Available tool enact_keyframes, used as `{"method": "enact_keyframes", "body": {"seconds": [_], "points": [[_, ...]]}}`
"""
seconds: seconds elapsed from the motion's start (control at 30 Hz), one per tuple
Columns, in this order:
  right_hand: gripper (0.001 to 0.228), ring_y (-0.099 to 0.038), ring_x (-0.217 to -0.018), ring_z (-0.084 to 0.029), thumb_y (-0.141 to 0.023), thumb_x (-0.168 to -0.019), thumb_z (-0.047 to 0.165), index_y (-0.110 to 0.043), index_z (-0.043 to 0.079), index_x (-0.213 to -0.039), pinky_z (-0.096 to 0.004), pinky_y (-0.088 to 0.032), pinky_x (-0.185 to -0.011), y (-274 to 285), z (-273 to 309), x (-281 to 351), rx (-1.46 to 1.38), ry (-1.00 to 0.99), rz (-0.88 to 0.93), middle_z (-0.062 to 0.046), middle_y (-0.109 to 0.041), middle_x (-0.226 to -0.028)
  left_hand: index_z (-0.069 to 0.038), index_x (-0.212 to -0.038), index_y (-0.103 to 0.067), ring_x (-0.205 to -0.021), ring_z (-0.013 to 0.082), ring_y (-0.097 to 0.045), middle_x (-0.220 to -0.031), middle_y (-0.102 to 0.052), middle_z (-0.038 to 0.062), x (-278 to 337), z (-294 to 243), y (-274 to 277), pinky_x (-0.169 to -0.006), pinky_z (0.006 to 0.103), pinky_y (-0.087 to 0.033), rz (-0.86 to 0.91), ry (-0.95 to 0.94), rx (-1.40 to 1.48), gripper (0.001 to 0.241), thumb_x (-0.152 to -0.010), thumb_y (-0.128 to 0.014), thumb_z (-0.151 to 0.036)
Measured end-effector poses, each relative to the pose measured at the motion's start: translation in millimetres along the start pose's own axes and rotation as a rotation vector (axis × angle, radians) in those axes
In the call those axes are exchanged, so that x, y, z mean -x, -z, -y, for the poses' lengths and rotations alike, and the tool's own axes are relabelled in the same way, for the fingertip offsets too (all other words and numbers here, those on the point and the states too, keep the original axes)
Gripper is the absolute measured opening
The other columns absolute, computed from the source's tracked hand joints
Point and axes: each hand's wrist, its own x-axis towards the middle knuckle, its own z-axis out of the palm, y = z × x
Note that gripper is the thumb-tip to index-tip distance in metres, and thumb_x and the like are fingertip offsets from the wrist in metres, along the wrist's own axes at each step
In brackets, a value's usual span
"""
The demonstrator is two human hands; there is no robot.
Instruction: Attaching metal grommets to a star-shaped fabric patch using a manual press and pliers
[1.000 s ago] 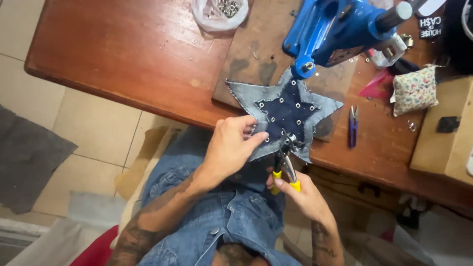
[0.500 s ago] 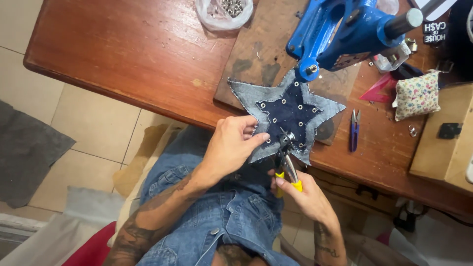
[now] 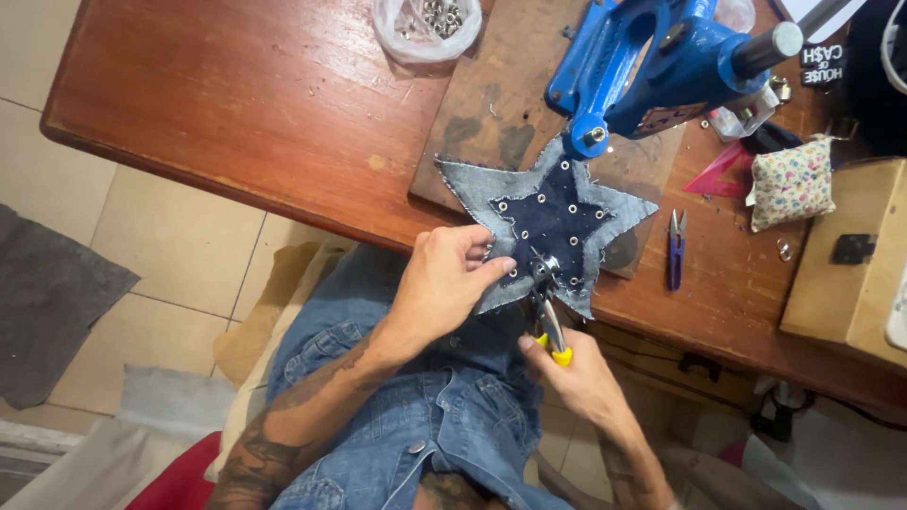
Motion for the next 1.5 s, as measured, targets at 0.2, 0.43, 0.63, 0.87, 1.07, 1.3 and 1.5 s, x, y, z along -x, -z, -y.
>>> {"method": "enact_keyframes", "body": {"seconds": [0.2, 0.43, 0.63, 0.87, 1.07, 1.3, 1.5], "points": [[0.061, -0.042, -0.074, -0.015, -0.079, -0.113, 0.057, -0.045, 0.02, -0.079, -0.041, -0.038, -0.069, 0.5, -19.0, -5.7, 0.083, 0.084, -0.067, 0.004, -0.05, -0.075, -0.013, -0.109, -0.093, -0.098, 0.0075, -0.093, -0.108, -0.099, -0.002, 3.8, -6.6, 0.6, -0.096, 0.0274, -0.078, -0.012, -0.009, 0.001, 0.013, -0.099, -0.094, -0.022], [0.046, -0.076, -0.087, -0.031, -0.094, -0.101, 0.047, -0.084, 0.005, -0.086, -0.047, -0.062, -0.085, 11.7, 24.9, 17.2, -0.147, 0.165, 0.015, -0.014, -0.078, -0.082, 0.001, -0.133, -0.088, -0.107, 0.0384, -0.094, -0.118, -0.092, 0.033, 1.6, -21.7, 27.0, -0.086, 0.0424, -0.078, -0.021, 0.255, 0.256, 0.041, -0.106, -0.092, -0.029], [0.048, -0.087, -0.11, -0.02, -0.068, -0.115, 0.044, -0.092, 0.004, -0.128, -0.037, -0.068, -0.102, 0.0, -27.5, 11.1, -0.426, 0.355, 0.252, -0.008, -0.095, -0.122, -0.006, -0.109, -0.088, -0.079, 0.0138, -0.093, -0.092, -0.096, 0.009, -2.3, -23.8, 18.8, -0.075, 0.026, -0.079, -0.109, 0.262, 0.236, 0.018, -0.105, -0.093, -0.023], [0.056, -0.089, -0.107, -0.021, -0.066, -0.114, 0.052, -0.09, 0.003, -0.129, -0.038, -0.068, -0.102, -4.9, -26.7, 20.3, -0.476, 0.388, 0.308, -0.012, -0.096, -0.116, -0.009, -0.112, -0.081, -0.081, 0.031, -0.073, -0.097, -0.077, 0.008, 8.1, -16.9, 8.8, -0.07, 0.0444, -0.056, -0.607, -0.852, -0.724, 0.024, -0.125, -0.081, -0.03], [0.053, -0.085, -0.114, -0.022, -0.067, -0.114, 0.053, -0.091, 0.006, -0.121, -0.04, -0.062, -0.107, -5.0, -33.1, 15.9, -0.5, 0.462, 0.339, -0.014, -0.092, -0.12, -0.029, -0.185, -0.059, -0.177, 0.0244, -0.055, -0.191, -0.06, 0.0, -45.4, -2.5, 62.8, -0.149, 0.0602, -0.028, 0.24, -0.996, -1.004, 0.058, -0.128, -0.058, -0.028], [0.066, -0.089, -0.11, -0.024, -0.068, -0.112, 0.052, -0.08, 0.002, -0.153, -0.044, -0.069, -0.106, -2.5, -59.3, 34.9, -0.549, 0.402, 0.339, -0.01, -0.093, -0.121, -0.017, -0.172, -0.073, -0.155, 0.0321, -0.066, -0.178, -0.069, 0.008, -9.0, 8.0, 63.2, -0.14, 0.0566, -0.044, -0.069, -0.939, -1.12, 0.08, -0.106, -0.094, -0.058], [0.071, -0.088, -0.119, -0.031, -0.073, -0.108, 0.041, -0.072, -0.003, -0.164, -0.049, -0.071, -0.106, -28.2, -57.5, 46.8, -0.754, 0.316, 0.299, -0.016, -0.089, -0.128, -0.004, -0.17, -0.072, -0.129, 0.0294, -0.073, -0.153, -0.077, 0.012, 23.6, 8.3, 10.8, -0.115, 0.0452, -0.054, -0.356, -0.802, -1.098, 0.079, -0.111, -0.084, -0.055]]}}
